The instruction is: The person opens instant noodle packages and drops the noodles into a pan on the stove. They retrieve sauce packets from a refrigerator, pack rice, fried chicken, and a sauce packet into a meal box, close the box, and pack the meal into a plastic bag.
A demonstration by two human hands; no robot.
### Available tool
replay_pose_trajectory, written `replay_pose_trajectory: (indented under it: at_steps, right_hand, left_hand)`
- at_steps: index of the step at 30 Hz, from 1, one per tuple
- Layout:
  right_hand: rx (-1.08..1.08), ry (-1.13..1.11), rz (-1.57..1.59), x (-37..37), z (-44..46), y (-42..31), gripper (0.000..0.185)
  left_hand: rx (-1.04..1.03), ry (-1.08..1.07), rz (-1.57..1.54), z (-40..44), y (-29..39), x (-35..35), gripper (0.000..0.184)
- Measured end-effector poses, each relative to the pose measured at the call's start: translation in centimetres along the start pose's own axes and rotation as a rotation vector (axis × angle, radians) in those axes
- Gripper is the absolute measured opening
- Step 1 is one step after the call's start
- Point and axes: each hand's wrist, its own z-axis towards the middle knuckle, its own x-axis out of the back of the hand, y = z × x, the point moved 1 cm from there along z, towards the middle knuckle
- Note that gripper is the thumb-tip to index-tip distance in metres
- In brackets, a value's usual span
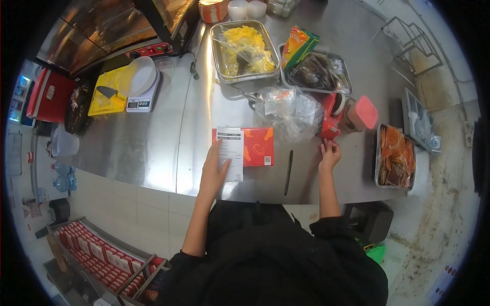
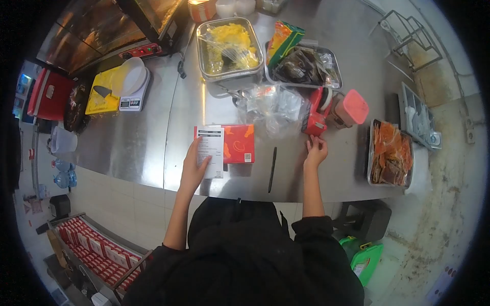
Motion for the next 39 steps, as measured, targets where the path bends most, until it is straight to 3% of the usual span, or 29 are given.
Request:
replay_pose_trajectory:
  at_steps: [2, 3, 5, 7, 9, 11, 12, 13, 14, 15, 16, 18, 22, 24, 25, 27, 29, 30, 32, 34, 36, 37, 38, 39]
  right_hand:
    - [-0.019, 0.157, -0.280, -1.7, -1.4, -1.6, 0.010]
    - [-0.015, 0.144, -0.277, -3.4, -3.0, -3.0, 0.010]
    - [0.614, -0.201, -0.498, -8.7, -7.8, -6.6, 0.012]
    - [0.775, -0.830, -0.568, -14.7, -10.1, -8.6, 0.011]
    - [0.749, -1.315, -0.689, -20.7, -10.3, -8.7, 0.014]
    - [0.883, -1.537, -0.737, -24.7, -8.6, -4.4, 0.020]
    - [0.890, -1.539, -0.732, -26.3, -7.9, -3.2, 0.020]
    - [0.754, -1.777, -0.887, -27.6, -7.4, -2.1, 0.026]
    - [0.594, -2.004, -1.044, -28.6, -7.0, -1.1, 0.032]
    - [0.264, -2.094, -1.079, -29.3, -6.7, -0.4, 0.040]
    - [0.264, -2.094, -1.078, -29.8, -6.3, 0.0, 0.040]
    - [-0.330, -2.056, -1.410, -30.1, -5.2, 1.1, 0.043]
    - [-0.399, -1.990, -1.397, -28.2, -4.2, 3.7, 0.036]
    - [1.075, -1.411, -1.271, -25.6, -5.7, 2.9, 0.026]
    - [0.943, -1.329, -0.912, -24.4, -7.8, -1.5, 0.018]
    - [0.566, -1.007, -0.657, -21.0, -10.6, -10.7, 0.014]
    - [0.720, -0.436, -0.748, -14.3, -7.0, -11.9, 0.015]
    - [0.668, -0.130, -0.702, -11.4, -5.0, -12.3, 0.015]
    - [0.714, 0.161, -1.016, -5.3, -0.3, -10.1, 0.017]
    - [0.700, 0.154, -1.117, -2.2, 2.9, -5.7, 0.019]
    - [0.674, 0.123, -1.215, -1.6, 3.7, -4.8, 0.020]
    - [0.301, -0.012, -0.931, -1.9, 4.1, -4.7, 0.020]
    - [-0.065, -0.140, -0.633, -2.4, 4.3, -4.4, 0.020]
    - [-0.078, -0.157, -0.630, -2.9, 4.3, -4.4, 0.020]
  left_hand:
    - [-0.018, 0.034, 0.009, 0.6, -0.1, 0.2, 0.056]
    - [-0.006, 0.055, 0.029, 0.5, -0.4, 0.1, 0.056]
    - [0.013, 0.073, 0.041, 0.5, -1.2, -0.1, 0.056]
    - [0.018, 0.065, 0.033, 0.8, -1.0, 0.1, 0.056]
    - [0.030, 0.038, 0.006, 0.9, -1.1, 0.1, 0.059]
    - [0.020, 0.044, 0.003, 0.8, -1.4, -0.1, 0.059]
    - [0.007, 0.045, 0.003, 0.9, -1.5, -0.1, 0.060]
    - [0.006, 0.050, 0.006, 0.9, -1.4, 0.0, 0.060]
    - [0.016, 0.044, 0.025, 0.9, -1.3, 0.0, 0.059]
    - [0.027, 0.037, 0.043, 1.0, -1.3, 0.0, 0.059]
    - [0.027, 0.036, 0.044, 1.1, -1.3, 0.0, 0.059]
    - [0.033, 0.031, 0.046, 1.0, -1.3, -0.1, 0.060]
    - [0.016, 0.031, 0.078, 0.8, -1.1, -0.3, 0.059]
    - [0.025, 0.073, 0.152, 0.6, -0.7, -0.5, 0.060]
    - [0.002, 0.059, 0.139, 0.9, 0.4, -0.3, 0.060]
    - [0.335, -0.108, 0.374, 1.0, 2.5, 0.2, 0.058]
    - [0.295, -0.043, 0.536, 0.6, 2.6, 0.0, 0.060]
    - [0.297, -0.028, 0.579, 0.6, 3.1, 0.4, 0.061]
    - [0.260, 0.045, 0.474, 0.0, 2.2, 0.2, 0.062]
    - [0.240, 0.125, 0.367, -0.5, 1.6, -0.1, 0.062]
    - [0.130, 0.240, 0.021, -1.5, 1.0, 0.0, 0.063]
    - [0.142, 0.248, 0.034, -1.8, 0.4, -0.2, 0.063]
    - [0.167, 0.265, -0.160, -1.9, -0.3, -0.5, 0.062]
    - [0.189, 0.282, -0.353, -2.0, -1.0, -0.7, 0.061]
